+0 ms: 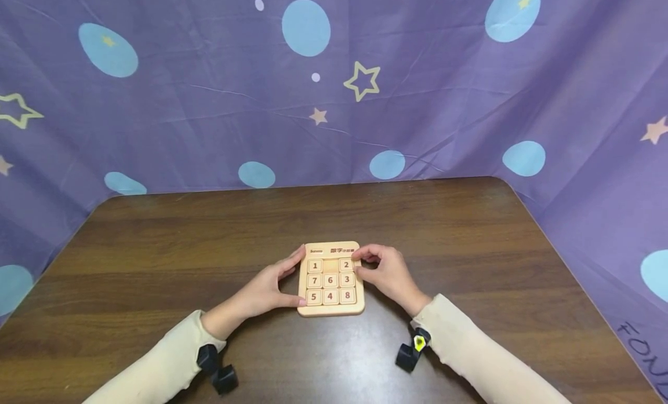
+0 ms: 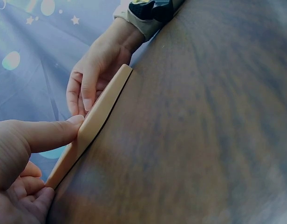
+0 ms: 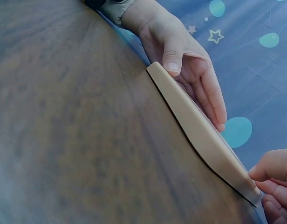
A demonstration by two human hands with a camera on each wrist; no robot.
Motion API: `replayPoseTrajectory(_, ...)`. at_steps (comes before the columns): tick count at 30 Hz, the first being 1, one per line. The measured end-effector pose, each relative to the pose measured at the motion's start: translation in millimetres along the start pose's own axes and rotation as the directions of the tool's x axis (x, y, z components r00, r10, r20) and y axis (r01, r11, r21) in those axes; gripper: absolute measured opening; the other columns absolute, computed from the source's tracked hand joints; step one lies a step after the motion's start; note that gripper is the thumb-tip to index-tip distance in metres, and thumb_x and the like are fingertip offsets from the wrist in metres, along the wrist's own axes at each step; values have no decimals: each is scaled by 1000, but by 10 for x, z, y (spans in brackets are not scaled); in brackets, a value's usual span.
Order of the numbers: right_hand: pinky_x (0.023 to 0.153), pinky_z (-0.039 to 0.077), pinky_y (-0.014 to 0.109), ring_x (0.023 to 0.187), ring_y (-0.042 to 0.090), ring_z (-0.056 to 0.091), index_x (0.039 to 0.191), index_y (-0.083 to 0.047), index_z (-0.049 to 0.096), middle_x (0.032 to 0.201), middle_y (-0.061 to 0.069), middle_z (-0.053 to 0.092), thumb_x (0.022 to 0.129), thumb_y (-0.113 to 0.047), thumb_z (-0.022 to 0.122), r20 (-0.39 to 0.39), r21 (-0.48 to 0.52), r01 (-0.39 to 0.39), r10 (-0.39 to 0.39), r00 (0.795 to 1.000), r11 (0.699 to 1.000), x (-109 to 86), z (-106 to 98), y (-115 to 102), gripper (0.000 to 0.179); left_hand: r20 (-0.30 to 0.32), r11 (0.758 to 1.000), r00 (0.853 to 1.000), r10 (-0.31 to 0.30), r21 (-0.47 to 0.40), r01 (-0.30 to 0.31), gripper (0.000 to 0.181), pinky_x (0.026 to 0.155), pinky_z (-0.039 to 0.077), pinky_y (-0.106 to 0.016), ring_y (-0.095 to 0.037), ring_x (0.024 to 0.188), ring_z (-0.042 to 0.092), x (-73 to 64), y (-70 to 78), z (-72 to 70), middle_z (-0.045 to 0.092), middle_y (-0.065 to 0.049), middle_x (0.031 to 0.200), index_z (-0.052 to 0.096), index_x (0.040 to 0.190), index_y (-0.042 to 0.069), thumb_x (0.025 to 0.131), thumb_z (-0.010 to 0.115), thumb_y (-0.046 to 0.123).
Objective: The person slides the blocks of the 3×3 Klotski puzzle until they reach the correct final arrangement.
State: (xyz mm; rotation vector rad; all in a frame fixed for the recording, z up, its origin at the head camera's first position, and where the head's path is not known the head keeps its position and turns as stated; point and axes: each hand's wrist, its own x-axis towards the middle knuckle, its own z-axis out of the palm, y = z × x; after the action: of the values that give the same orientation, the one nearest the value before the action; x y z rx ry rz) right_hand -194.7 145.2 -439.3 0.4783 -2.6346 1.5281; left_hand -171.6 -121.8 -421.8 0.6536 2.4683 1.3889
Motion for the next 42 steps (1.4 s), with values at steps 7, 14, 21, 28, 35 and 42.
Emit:
replayPoseTrajectory(7,77,51,26,84,17,62,92,-5,72,89,4,71,73,3,71,-2,9,2,-2,1000,1000,-15,5,-24,21,2,1000,1000,6,-1,-6,97,110,28,-41,-27,141,21,0,2,5,21,-12,154,27,145,-4,67,84,9)
replayPoseTrajectory(14,78,52,30,84,20,63,92,-3,71,88,6,71,72,5,71,-13,15,10,-9,1000,1000,-22,6,-15,22,1,1000,1000,0,6,0,97,111,27,-40,-25,141,20,-3,9,5,21,-12,154,27,145,-4,67,84,9)
replayPoseTrajectory(21,76,52,28,82,19,63,91,-3,71,87,6,71,71,4,71,-25,2,17,-17,1000,1000,-17,11,-32,21,0,1000,1000,11,1,-11,97,110,28,-42,-27,141,21,-5,1,4,21,-13,154,27,144,-5,67,84,9)
replayPoseTrajectory(28,76,52,27,81,18,63,89,-3,71,86,6,71,69,7,69,-39,9,-13,13,999,1000,-20,41,-60,22,1,1000,1000,0,0,0,97,111,27,-40,-25,141,20,-3,-4,-1,20,-12,154,27,145,-4,67,84,9)
replayPoseTrajectory(35,76,52,27,80,17,62,89,-4,70,84,5,70,67,6,69,-69,-1,-29,29,997,1000,-25,80,-88,23,1,1000,1000,-2,2,2,97,111,26,-41,-25,141,20,-6,5,-7,20,-12,154,27,145,-4,67,84,9)
replayPoseTrajectory(42,77,51,28,81,17,62,89,-4,71,87,5,70,68,5,69,-77,-6,-45,45,996,999,-25,90,-97,24,3,1000,1000,-4,2,4,98,111,26,-42,-25,141,20,-5,8,-4,20,-11,154,27,145,-4,67,84,10)
